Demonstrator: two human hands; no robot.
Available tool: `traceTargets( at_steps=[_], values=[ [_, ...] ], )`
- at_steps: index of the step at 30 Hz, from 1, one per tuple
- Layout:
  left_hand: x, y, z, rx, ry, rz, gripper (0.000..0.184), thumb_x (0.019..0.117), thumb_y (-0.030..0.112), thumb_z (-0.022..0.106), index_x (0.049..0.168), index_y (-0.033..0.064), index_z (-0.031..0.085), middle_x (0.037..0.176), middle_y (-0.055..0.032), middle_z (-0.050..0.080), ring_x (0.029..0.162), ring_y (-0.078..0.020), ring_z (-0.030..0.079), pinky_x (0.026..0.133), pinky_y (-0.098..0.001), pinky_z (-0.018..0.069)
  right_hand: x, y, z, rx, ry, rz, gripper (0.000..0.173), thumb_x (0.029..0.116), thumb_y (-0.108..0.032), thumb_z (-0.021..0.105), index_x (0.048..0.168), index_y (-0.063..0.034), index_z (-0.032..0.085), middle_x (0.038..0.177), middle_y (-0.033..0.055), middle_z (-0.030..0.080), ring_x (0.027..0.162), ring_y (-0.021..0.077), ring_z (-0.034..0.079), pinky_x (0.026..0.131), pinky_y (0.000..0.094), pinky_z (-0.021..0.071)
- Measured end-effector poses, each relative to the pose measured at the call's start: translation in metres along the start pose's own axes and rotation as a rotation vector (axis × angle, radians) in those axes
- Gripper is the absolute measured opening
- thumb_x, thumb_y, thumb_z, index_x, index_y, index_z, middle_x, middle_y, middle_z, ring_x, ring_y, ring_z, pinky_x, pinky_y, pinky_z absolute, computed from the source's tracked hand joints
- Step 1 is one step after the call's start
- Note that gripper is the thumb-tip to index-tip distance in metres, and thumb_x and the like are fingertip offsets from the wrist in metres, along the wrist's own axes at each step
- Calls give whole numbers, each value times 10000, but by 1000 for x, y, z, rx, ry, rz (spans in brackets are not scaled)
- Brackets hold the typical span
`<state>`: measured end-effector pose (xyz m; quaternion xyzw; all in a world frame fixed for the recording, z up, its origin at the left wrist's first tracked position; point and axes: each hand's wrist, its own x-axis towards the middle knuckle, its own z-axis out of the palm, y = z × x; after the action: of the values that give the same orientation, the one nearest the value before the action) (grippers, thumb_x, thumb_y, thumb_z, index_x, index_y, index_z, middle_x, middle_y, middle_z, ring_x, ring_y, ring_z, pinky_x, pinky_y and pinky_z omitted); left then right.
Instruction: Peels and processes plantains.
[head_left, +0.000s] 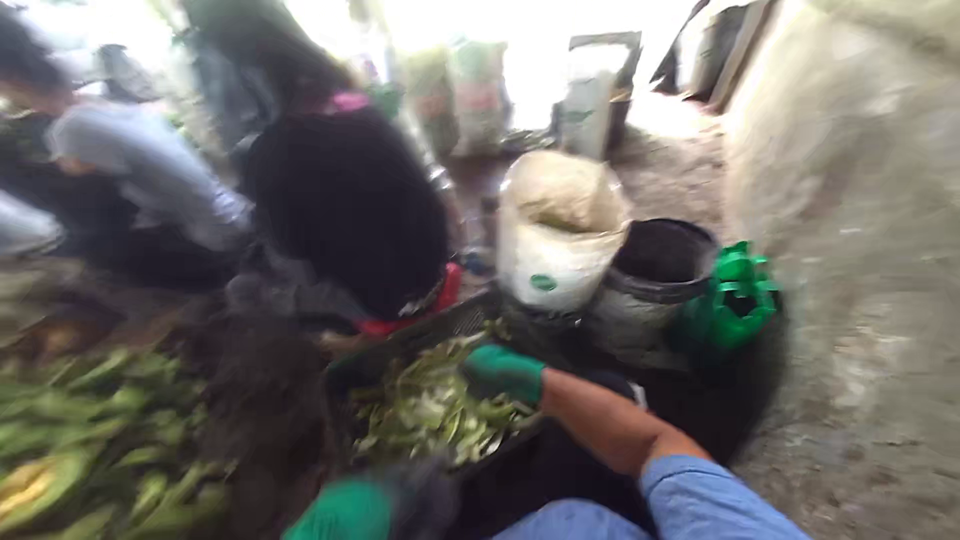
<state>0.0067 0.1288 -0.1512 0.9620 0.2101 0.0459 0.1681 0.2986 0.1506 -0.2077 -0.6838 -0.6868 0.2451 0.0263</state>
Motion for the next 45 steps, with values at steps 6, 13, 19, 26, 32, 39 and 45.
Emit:
traceTargets(
  at_steps=[6,13,19,26,32,39,45],
  values=[
    [25,-106,8,-71,-39,-652,453,1044,424,538,1460,246,553,1253,-139,692,1129,-358,669,953,-659,503,25,4,13,-203,-51,213,286,884,-204,760,1081,-1,715,1076,248,704,1057,442,673,888,644,526],
    [80,-84,120,-289,-254,-410,579,1004,462,566,1536,252,475,1421,-151,596,1284,-342,591,1053,-614,468,20,15,-11,-132,139,211,379,919,-293,730,1174,-14,692,1134,278,689,1093,491,655,896,708,494],
    [147,-52,163,-267,-415,-493,758,964,453,658,1612,254,321,1521,-274,443,1290,-468,546,1009,-672,468,-14,31,-28,5,359,81,336,917,-176,739,1156,51,671,1022,295,699,965,499,682,811,697,501],
    [228,-36,191,-208,-335,-484,850,820,249,825,1564,235,413,1525,-298,407,1266,-501,539,918,-690,503,-22,40,-24,76,477,-35,313,887,-132,766,1126,50,678,993,271,688,899,463,680,743,667,509],
    [262,-43,201,-276,-230,-495,800,915,269,732,1602,153,337,1534,-282,429,1306,-494,518,981,-683,473,-11,50,-10,78,420,-85,326,884,-146,790,1119,40,662,944,259,674,833,439,670,716,652,517],
    [183,-76,94,-844,-139,-253,451,1036,220,586,1463,81,544,1338,-182,645,1088,-303,672,835,-505,567,-7,46,-10,47,386,-107,264,866,-112,798,1037,44,670,921,258,672,832,453,661,727,678,498],
    [87,-165,96,-291,-235,-811,319,986,233,632,1231,33,679,1149,-224,692,1057,-377,674,911,-621,527,-5,29,-11,-21,313,-64,251,895,-130,760,1046,54,682,943,277,690,893,486,679,747,681,500]
  ],
)
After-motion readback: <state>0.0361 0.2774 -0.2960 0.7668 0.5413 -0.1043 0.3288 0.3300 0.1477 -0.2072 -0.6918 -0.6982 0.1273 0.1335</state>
